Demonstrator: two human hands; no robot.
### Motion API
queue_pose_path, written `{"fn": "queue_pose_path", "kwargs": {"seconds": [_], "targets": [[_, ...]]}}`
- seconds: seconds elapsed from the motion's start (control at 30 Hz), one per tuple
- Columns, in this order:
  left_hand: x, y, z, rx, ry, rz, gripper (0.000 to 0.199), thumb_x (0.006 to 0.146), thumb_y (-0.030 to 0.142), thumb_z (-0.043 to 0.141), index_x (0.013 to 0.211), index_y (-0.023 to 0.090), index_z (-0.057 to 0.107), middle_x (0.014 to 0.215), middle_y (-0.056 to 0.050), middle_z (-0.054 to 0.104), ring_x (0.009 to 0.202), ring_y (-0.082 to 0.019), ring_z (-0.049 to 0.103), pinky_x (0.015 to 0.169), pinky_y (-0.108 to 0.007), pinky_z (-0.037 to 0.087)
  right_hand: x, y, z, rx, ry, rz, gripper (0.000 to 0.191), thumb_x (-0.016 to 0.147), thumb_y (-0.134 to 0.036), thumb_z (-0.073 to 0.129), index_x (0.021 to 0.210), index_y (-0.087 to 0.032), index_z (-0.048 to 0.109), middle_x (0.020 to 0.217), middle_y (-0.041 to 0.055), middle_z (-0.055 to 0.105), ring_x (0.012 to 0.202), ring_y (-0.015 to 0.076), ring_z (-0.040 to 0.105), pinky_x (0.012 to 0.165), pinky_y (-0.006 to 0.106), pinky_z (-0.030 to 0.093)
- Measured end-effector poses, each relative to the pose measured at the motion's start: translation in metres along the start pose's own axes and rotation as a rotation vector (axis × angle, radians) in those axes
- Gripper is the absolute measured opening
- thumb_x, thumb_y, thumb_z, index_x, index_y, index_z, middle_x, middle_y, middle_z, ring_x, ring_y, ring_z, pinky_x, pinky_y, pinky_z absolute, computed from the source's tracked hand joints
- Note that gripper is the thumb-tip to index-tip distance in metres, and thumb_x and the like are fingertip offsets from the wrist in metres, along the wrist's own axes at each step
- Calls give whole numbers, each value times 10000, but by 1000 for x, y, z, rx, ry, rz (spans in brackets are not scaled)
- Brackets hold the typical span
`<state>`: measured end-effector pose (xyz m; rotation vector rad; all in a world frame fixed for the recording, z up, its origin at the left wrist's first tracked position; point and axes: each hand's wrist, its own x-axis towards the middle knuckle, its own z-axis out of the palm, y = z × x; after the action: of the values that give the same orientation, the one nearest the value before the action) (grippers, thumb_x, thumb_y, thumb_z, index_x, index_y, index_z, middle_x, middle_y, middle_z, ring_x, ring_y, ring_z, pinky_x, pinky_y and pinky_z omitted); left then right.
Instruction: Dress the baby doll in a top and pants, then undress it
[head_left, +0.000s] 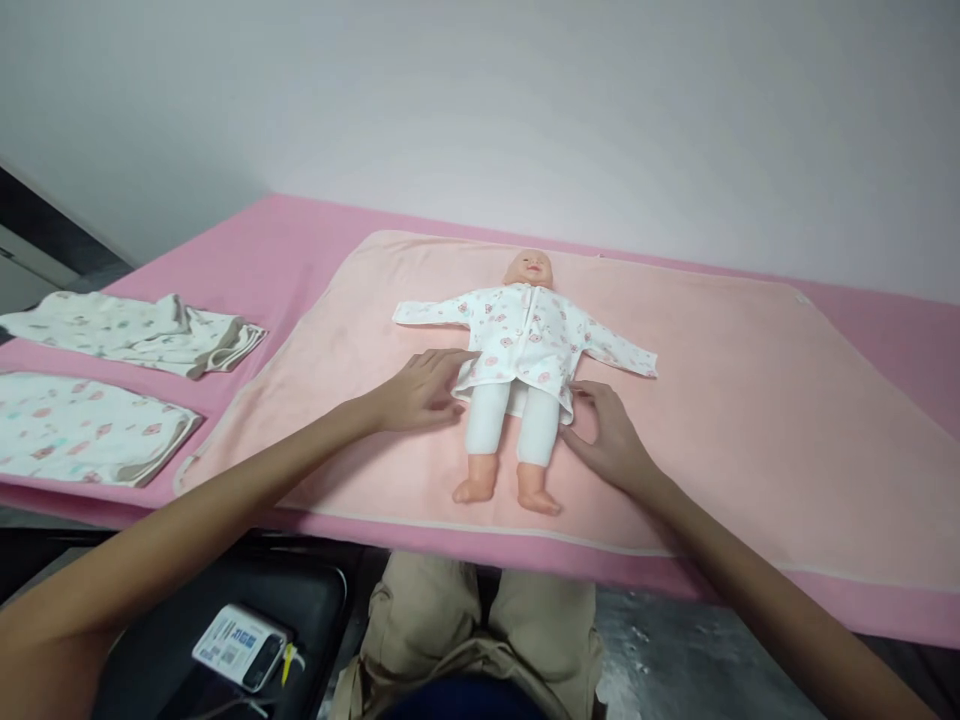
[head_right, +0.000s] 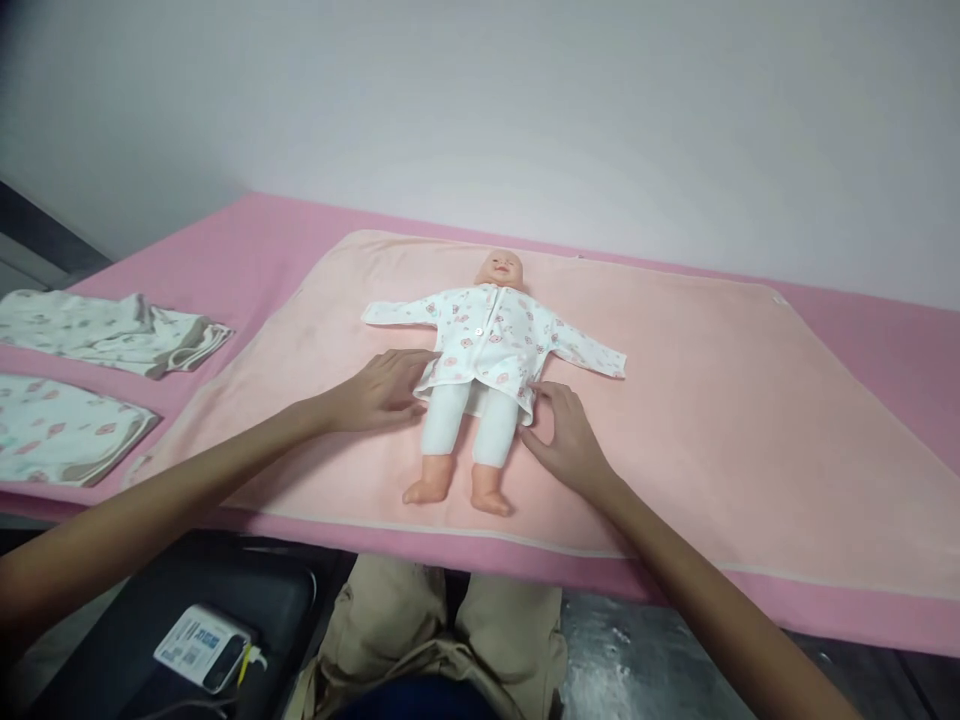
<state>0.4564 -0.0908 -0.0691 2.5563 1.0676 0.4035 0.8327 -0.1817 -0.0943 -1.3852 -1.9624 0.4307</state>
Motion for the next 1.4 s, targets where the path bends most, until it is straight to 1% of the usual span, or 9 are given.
{"fn": "queue_pose_path", "kwargs": {"seconds": [0.07, 0.17, 0.27, 0.4, 0.6, 0.73, 0.9, 1.07, 1.4], "targets": [[2, 11, 17, 9, 104, -79, 701, 1032, 505, 595, 1664, 240, 445, 1549, -156, 670, 1366, -369, 639, 1193, -526, 467, 2, -2, 16, 53, 51, 66, 618, 927, -390, 775, 1481, -283, 522, 1456, 150, 673, 1320, 365, 681, 1133, 579, 578], [17, 36, 32, 104, 227, -176, 543, 1020, 302, 544, 1547, 179, 503, 1285, -144, 761, 1165, -359, 680, 1029, -511, 507, 19, -12, 29, 103, 127, 136, 450, 924, -323, 698, 1340, -264, 538, 1255, 112, 720, 1096, 302, 721, 983, 488, 615], [30, 58, 35, 210, 257, -193, 471, 1000, 201, 514, 1470, 174, 540, 1188, -140, 778, 1093, -364, 689, 945, -502, 504, 33, -22, 24, 87, 164, 81, 270, 921, -209, 559, 1185, -262, 569, 1106, 80, 703, 1013, 277, 685, 937, 449, 587], [32, 71, 33, 226, 267, -161, 377, 1004, 208, 524, 1379, 202, 571, 1073, -104, 782, 1019, -347, 712, 916, -486, 505, 32, -25, 7, 10, 170, -23, 241, 893, -142, 477, 1049, -261, 616, 1065, 83, 686, 1036, 289, 651, 932, 449, 549], [12, 61, 32, 191, 249, -189, 382, 977, 211, 555, 1358, 219, 566, 1171, -99, 789, 1031, -329, 755, 899, -472, 532, 8, -8, -10, -71, 122, -22, 237, 912, -181, 523, 1114, -263, 616, 1085, 94, 685, 1000, 305, 645, 912, 474, 555], [5, 67, 25, 217, 264, -161, 298, 985, 327, 605, 1269, 235, 618, 1205, -132, 748, 1072, -346, 722, 933, -490, 558, 7, -16, -12, -153, 121, -101, 149, 974, -271, 581, 1123, -277, 596, 1133, 110, 691, 1092, 342, 637, 1011, 535, 542], [41, 98, 21, 238, 234, -120, 335, 1004, 480, 670, 1219, 224, 644, 1268, -173, 720, 1221, -390, 661, 1036, -533, 568, 40, -49, 9, -309, 4, -71, 207, 984, -361, 688, 1103, -263, 550, 1163, 125, 681, 1105, 362, 629, 948, 500, 535], [80, 116, 30, 323, 130, -303, 291, 995, 354, 674, 1222, 173, 645, 1230, -222, 739, 1206, -405, 691, 937, -517, 592, 71, -66, 26, -537, -202, 146, 227, 963, -117, 587, 1166, -216, 566, 1213, 164, 698, 957, 313, 655, 730, 390, 422], [73, 114, 32, 337, 82, -302, 287, 1056, 371, 617, 1268, 179, 641, 1228, -220, 755, 1175, -405, 731, 864, -484, 575, 50, -45, -1, -439, -267, 58, 71, 1005, -237, 576, 1072, -234, 555, 1013, 73, 762, 803, 253, 628, 664, 347, 311]]}}
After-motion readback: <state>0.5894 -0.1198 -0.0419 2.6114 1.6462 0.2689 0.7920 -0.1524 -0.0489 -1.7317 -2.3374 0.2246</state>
